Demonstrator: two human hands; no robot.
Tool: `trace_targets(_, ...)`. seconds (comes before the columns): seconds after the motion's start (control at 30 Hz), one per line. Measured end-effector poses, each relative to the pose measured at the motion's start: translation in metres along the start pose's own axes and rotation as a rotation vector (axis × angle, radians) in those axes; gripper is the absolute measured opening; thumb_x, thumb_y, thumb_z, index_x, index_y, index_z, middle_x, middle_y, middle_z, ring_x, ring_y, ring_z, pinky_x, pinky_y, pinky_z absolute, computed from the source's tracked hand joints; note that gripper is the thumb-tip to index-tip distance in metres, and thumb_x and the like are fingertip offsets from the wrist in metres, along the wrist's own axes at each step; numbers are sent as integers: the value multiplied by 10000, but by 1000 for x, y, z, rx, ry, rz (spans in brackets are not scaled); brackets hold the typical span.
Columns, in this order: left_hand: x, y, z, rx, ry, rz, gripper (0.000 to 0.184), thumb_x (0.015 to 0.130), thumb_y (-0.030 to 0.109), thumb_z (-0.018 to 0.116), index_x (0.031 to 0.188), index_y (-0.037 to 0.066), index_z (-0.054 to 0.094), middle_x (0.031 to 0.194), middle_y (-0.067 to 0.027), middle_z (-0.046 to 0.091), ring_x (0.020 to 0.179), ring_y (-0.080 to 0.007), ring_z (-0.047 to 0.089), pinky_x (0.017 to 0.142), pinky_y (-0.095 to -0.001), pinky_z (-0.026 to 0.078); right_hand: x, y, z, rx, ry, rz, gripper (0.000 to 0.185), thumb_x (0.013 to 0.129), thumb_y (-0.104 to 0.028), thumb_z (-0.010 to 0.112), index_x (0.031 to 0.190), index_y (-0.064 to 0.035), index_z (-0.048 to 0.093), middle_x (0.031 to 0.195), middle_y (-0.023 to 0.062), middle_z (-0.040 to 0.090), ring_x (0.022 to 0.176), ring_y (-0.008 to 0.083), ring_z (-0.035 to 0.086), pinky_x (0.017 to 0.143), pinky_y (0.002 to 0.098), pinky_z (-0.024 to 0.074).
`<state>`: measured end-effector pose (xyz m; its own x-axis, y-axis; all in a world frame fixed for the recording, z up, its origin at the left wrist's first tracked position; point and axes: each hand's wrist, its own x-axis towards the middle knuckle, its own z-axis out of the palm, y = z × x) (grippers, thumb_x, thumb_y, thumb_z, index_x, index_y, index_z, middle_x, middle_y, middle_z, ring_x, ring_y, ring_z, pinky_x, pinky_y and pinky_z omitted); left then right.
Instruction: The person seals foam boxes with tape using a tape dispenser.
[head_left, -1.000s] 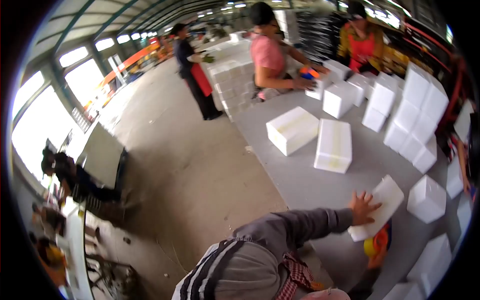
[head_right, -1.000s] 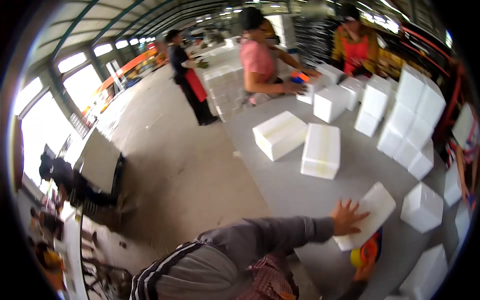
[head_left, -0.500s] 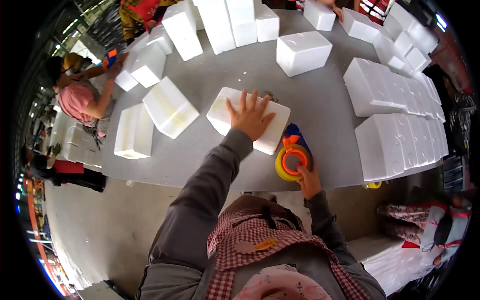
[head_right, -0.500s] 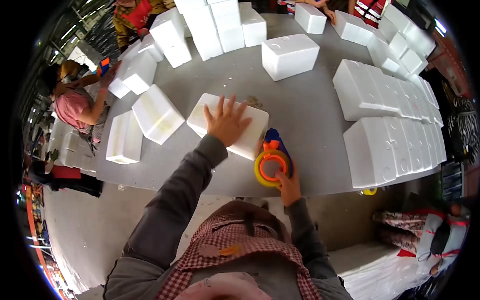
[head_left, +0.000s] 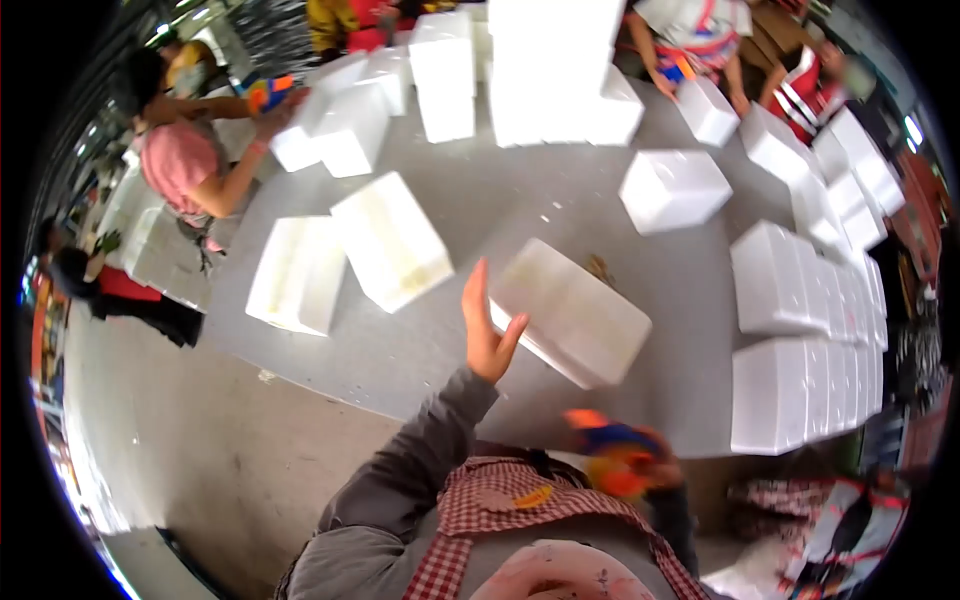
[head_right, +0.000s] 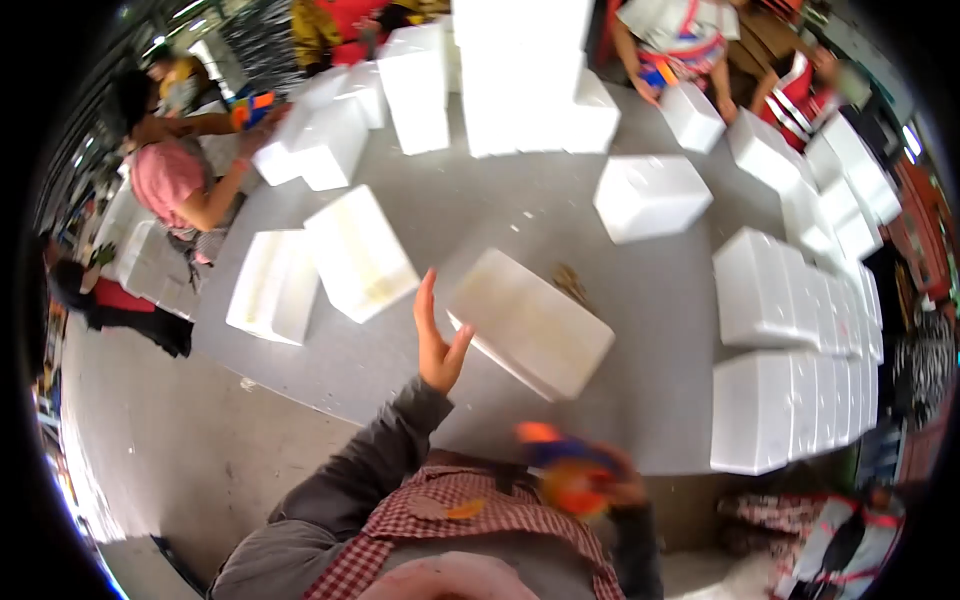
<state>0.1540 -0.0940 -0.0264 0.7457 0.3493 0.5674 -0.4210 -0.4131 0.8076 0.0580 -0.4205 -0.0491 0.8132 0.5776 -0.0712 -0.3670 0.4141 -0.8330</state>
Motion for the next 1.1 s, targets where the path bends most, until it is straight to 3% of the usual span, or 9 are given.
trace_targets(0.1, -48, -88, -6, -158, -83, -357, 879, 683, 249, 741, 1364, 48, 222, 1385, -175, 243, 1268, -309, 261, 1045, -405, 207, 15, 6, -27, 224, 410, -326, 669, 777, -471, 544, 1299, -88, 376, 1254, 116, 473, 1149, 290, 449, 1020, 424, 290)
trace_targets(0.33, 29, -51, -36, 227, 48, -183, 707, 599, 352, 791, 1143, 18, 489, 1042, -170, 532, 914, -320, 508, 830, -399, 377, 142, 7, 34, 496, 261, -355, 583, 802, -418, 547, 1261, -88, 406, 1197, 89, 511, 1032, 262, 512, 876, 424, 402)
trace_targets(0.43, 93, -35, -110, 570, 183, -26, 497, 687, 250, 751, 1023, -35, 522, 770, -118, 525, 710, -228, 543, 596, -316, 429, 194, -31, 109, 523, 39, -142, 588, 827, -439, 474, 1295, -99, 370, 1213, 130, 496, 1097, 308, 488, 951, 592, 306)
trace_targets(0.47, 123, -6, -132, 735, 60, -300, 488, 746, 316, 691, 1047, -30, 523, 739, -138, 553, 711, -255, 572, 616, -340, 439, 217, -37, 132, 601, 63, -64, 590, 819, -434, 488, 1297, -110, 366, 1217, 125, 494, 1115, 299, 481, 956, 592, 302)
trace_targets(0.6, 184, 19, -139, 1359, 315, -241, 585, 815, 423, 577, 1263, 73, 438, 1221, -132, 473, 1125, -310, 426, 898, -412, 355, 296, 4, 150, 523, -48, -4, 432, 842, -198, 513, 1232, -34, 424, 1172, 81, 521, 1099, 220, 495, 974, 361, 374)
trace_targets(0.7, 195, 64, -98, 753, 301, 169, 483, 868, 235, 536, 1295, 56, 396, 1295, -156, 399, 1224, -303, 334, 995, -411, 249, 299, -28, 124, 495, -26, -59, 393, 844, -146, 496, 1214, -21, 454, 1167, 85, 527, 1114, 203, 490, 959, 354, 391)
trace_targets(0.83, 161, 38, 2, -214, -56, -157, 501, 859, 123, 523, 1314, 23, 337, 1287, -122, 422, 1198, -218, 386, 962, -343, 307, 292, -97, -36, 240, 266, -465, 510, 819, -271, 518, 1248, -20, 403, 1214, 102, 492, 1113, 245, 488, 942, 392, 418)
trace_targets(0.97, 141, -47, 148, -520, -409, -509, 600, 854, 152, 572, 1362, 75, 263, 1226, -113, 443, 1103, -182, 439, 906, -288, 379, 307, -169, -216, 127, 610, -1035, 408, 901, -334, 443, 1180, -39, 484, 1153, 66, 548, 1083, 194, 509, 926, 334, 398)
trace_targets(1.1, 141, -92, 286, -321, -358, -563, 841, 792, 312, 657, 1357, -50, 150, 1330, -213, 313, 1227, -270, 330, 965, -359, 340, 337, -198, -321, 147, 691, -981, 408, 883, -315, 433, 1186, -47, 480, 1153, 65, 546, 1055, 215, 515, 910, 346, 388)
